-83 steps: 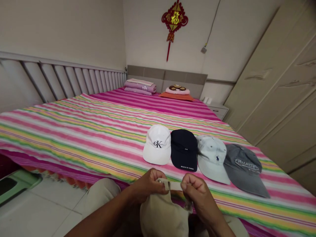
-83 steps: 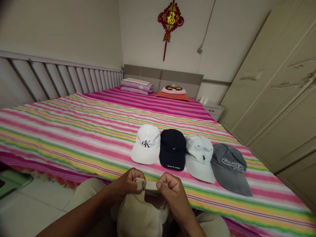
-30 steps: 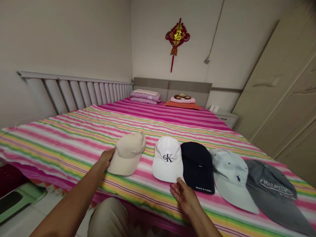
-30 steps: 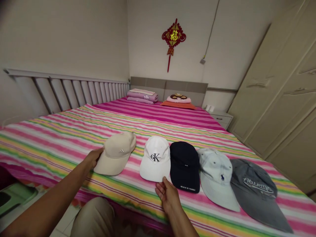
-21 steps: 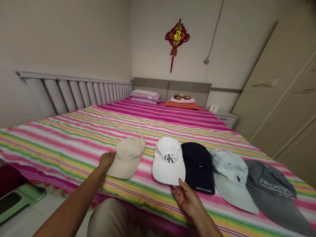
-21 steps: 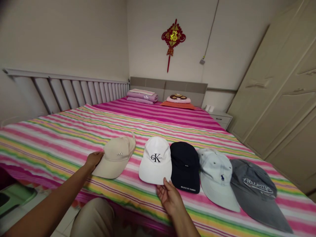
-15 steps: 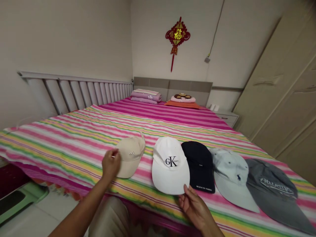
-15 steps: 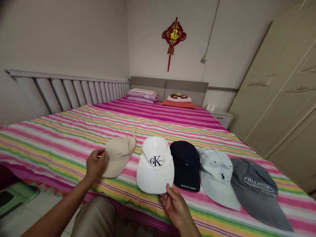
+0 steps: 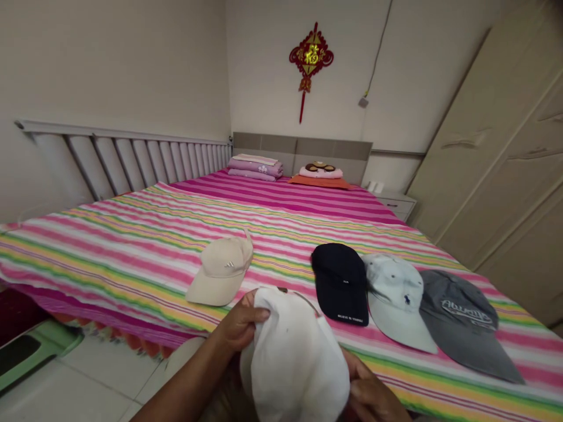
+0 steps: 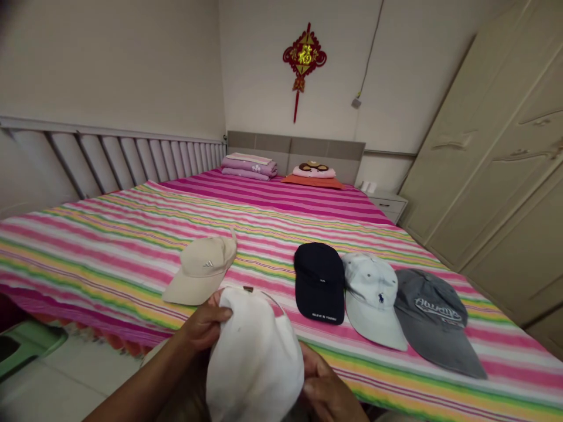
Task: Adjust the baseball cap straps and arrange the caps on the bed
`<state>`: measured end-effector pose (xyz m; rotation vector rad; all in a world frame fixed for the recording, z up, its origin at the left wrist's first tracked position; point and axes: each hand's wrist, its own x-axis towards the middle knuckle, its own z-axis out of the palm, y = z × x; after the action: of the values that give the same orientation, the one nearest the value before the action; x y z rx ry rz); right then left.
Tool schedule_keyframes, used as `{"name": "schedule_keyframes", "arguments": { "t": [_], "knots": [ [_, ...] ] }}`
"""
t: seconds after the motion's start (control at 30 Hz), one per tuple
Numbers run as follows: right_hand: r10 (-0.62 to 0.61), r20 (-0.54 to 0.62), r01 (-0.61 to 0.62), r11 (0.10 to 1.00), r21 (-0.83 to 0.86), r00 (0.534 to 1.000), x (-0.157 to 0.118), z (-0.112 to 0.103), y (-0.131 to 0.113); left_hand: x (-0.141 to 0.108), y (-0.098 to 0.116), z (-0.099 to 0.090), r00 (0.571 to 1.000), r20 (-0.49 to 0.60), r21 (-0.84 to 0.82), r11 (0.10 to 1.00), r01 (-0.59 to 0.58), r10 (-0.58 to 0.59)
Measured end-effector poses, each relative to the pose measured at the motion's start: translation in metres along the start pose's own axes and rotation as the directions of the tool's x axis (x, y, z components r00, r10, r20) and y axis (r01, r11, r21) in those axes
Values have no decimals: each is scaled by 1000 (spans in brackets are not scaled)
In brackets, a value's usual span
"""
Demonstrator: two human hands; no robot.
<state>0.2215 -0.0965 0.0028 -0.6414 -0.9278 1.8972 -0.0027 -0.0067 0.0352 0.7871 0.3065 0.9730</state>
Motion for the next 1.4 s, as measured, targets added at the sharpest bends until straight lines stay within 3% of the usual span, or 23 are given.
{"name": "schedule_keyframes", "arguments": {
  "t": [0.13, 0.27, 0.37, 0.57, 0.73, 0.83, 0.93, 1.13, 1.3, 1.4],
  "knots": [
    [-64, -155, 72, 996, 46, 986, 3, 18, -26, -2, -16, 7, 986, 110, 22, 992, 126, -128],
    [-80, -279, 96, 995, 42, 957, 9, 22, -29, -5, -11, 18, 958, 158, 62, 971, 232, -240],
    [-107, -277, 117, 993, 21, 955, 7, 16, -27, -5, -6, 25, 949, 105, 122, 951, 284, -297],
    [-81, -275, 17, 973, -228, 958, -1, 5, -27, 2, -12, 36, 937, -142, 267, 899, 346, -318],
    [-142, -299, 59, 961, -270, 944, -3, 7, -27, 3, -29, 40, 951, -101, 272, 911, 310, -294],
    [-198, -313, 120, 961, -251, 929, -5, 10, -29, 1, -36, 38, 958, -5, 214, 936, 280, -286],
    [-217, -378, 190, 976, -108, 900, -5, 11, -30, -1, -38, 36, 973, -9, 145, 962, 230, -232],
    [-188, -646, 426, 875, 232, 740, 3, 4, -27, -2, -34, 33, 988, -105, 19, 993, 117, -114],
    [-150, -625, 384, 887, 258, 766, 10, 3, -28, -12, -35, 13, 981, -8, 45, 980, 194, -194],
    [-173, -660, 403, 890, 213, 731, 17, 2, -30, -30, -55, -13, 949, 70, 171, 941, 293, -308]
  ]
}}
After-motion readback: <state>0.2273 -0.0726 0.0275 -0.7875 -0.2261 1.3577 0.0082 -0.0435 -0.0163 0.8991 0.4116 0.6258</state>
